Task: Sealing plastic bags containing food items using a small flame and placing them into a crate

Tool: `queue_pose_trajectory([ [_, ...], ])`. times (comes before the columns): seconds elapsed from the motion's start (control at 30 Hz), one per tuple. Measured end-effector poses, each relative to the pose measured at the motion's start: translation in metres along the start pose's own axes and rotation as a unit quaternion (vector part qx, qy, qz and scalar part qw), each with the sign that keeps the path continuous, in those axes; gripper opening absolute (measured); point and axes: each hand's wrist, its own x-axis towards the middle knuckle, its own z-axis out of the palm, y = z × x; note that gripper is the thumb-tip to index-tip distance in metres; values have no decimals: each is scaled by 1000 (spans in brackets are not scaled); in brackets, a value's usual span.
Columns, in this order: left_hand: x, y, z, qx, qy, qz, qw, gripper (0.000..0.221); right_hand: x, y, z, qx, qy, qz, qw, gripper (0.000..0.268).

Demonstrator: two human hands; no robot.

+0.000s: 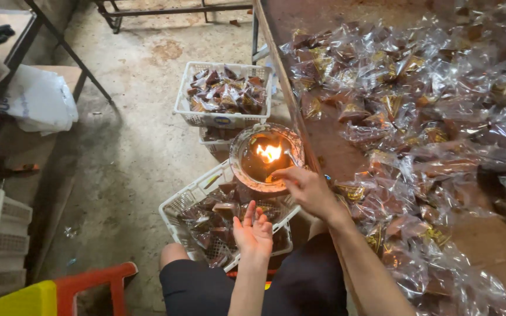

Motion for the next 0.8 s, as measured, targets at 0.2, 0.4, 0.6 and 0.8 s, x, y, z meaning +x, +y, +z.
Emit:
queue_pose_trajectory([
  [0.2,-8,-38,-9,168,-6,5,986,45,-42,41,-83,-288,-189,376,860,59],
  [0.4,-1,-55,-71,237,79,-46,967,29,-74,96,-79,-362,-70,355,859,58],
  [0.6,-95,-32,33,349,-215,-32,912,59,-74,23,-40,-334,151,37,930,66],
  [0.8,-104,-11,52,466,-285,143,825,23,-75,-9,-10,-120,-4,102,988,89],
])
